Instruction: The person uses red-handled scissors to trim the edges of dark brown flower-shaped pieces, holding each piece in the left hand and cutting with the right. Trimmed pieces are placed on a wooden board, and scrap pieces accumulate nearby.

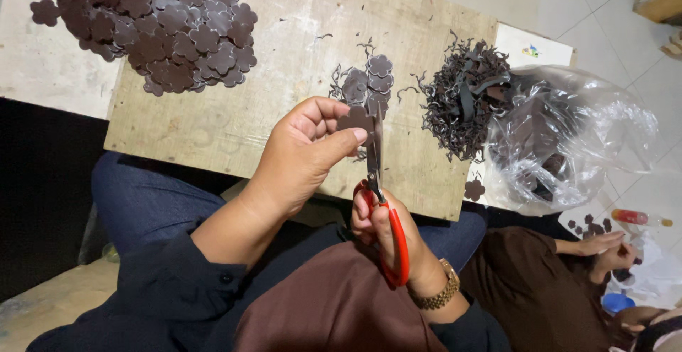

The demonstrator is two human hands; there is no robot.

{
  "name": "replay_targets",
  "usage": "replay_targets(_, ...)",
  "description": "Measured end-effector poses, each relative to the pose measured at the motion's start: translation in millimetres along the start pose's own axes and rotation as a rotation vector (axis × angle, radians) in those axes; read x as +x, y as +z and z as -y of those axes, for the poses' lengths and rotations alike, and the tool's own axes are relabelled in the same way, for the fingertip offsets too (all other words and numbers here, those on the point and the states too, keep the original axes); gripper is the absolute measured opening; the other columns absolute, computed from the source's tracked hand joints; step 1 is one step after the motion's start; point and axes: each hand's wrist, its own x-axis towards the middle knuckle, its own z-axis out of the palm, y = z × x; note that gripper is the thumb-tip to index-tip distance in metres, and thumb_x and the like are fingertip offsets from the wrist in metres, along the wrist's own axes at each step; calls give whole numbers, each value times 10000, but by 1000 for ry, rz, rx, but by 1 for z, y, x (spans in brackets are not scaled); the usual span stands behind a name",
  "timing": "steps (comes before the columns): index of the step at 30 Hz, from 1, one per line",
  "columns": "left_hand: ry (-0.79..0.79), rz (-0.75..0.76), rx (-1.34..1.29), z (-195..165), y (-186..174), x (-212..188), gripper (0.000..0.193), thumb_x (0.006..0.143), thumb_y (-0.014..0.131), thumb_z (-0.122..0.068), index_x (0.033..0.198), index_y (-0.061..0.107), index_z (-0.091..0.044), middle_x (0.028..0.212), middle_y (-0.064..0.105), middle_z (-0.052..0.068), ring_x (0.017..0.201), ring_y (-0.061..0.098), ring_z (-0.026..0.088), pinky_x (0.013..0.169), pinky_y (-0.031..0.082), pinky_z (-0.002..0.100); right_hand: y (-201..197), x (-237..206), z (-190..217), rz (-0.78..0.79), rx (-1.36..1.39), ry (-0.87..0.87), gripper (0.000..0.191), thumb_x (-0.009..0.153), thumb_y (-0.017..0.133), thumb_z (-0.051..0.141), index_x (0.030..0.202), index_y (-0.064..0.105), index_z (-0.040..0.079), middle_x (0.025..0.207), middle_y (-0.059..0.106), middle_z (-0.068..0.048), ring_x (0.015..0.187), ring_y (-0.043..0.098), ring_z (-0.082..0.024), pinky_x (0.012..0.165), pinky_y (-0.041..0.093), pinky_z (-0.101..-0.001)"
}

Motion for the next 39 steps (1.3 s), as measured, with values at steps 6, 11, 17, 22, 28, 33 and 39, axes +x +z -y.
replay_targets(6, -77, 15, 108, 3, 3, -2, 135, 953, 714, -107, 1042, 657, -24, 917, 721, 58, 807, 638, 91, 700, 478, 250, -2, 2, -6, -26, -2, -44, 596, 980, 559, 672, 1012, 437, 89, 800, 374, 28, 683, 304, -81, 595, 287, -230)
replay_targets(11, -19, 71, 36, 7, 10, -3, 115, 970, 663, -128, 1007, 719, -35, 955, 737, -8, 879, 660, 49, 831, 565, 236, -1, 1, -4, -36, -10, -33, 599, 982, 556, 672, 1023, 440, 86, 813, 379, 23, 699, 313, -85, 615, 300, -236)
replay_targets(17, 64, 62, 366, -4, 7, -8, 127, 993, 698, -114, 963, 725, 6, 877, 709, -21, 806, 582, 32, 720, 501, 225, 2, 2, 6, 28, -77, -28, 644, 975, 562, 704, 1064, 455, 76, 866, 405, 9, 771, 357, -95, 695, 346, -241)
replay_targets(22, -3, 96, 355, -11, 11, -11, 130, 977, 687, -136, 920, 709, -21, 802, 687, -32, 709, 588, 13, 626, 502, 202, 3, 2, 11, 26, -154, -31, 753, 921, 524, 796, 1116, 482, 70, 945, 453, -10, 850, 430, -112, 789, 410, -259)
replay_targets(28, -18, 96, 374, -13, 10, -13, 168, 981, 707, -139, 864, 683, -21, 750, 673, -30, 660, 574, 6, 573, 472, 200, 4, 2, 15, 26, -168, -18, 763, 920, 494, 815, 1069, 466, 68, 890, 428, 0, 799, 393, -105, 739, 377, -253)
replay_targets(33, 11, 110, 339, -10, 8, -12, 125, 976, 705, -131, 902, 705, -31, 809, 676, -58, 726, 567, -12, 632, 477, 186, 5, 2, 14, 16, -122, -21, 738, 923, 504, 806, 1016, 440, 77, 845, 395, 11, 758, 341, -97, 689, 332, -244)
replay_targets(39, 7, 103, 321, -6, 5, -10, 122, 970, 713, -126, 901, 704, -25, 827, 676, -63, 748, 563, -8, 659, 475, 186, 4, 3, 13, 45, -93, -24, 725, 919, 521, 797, 1000, 427, 83, 827, 370, 18, 732, 321, -94, 664, 321, -244)
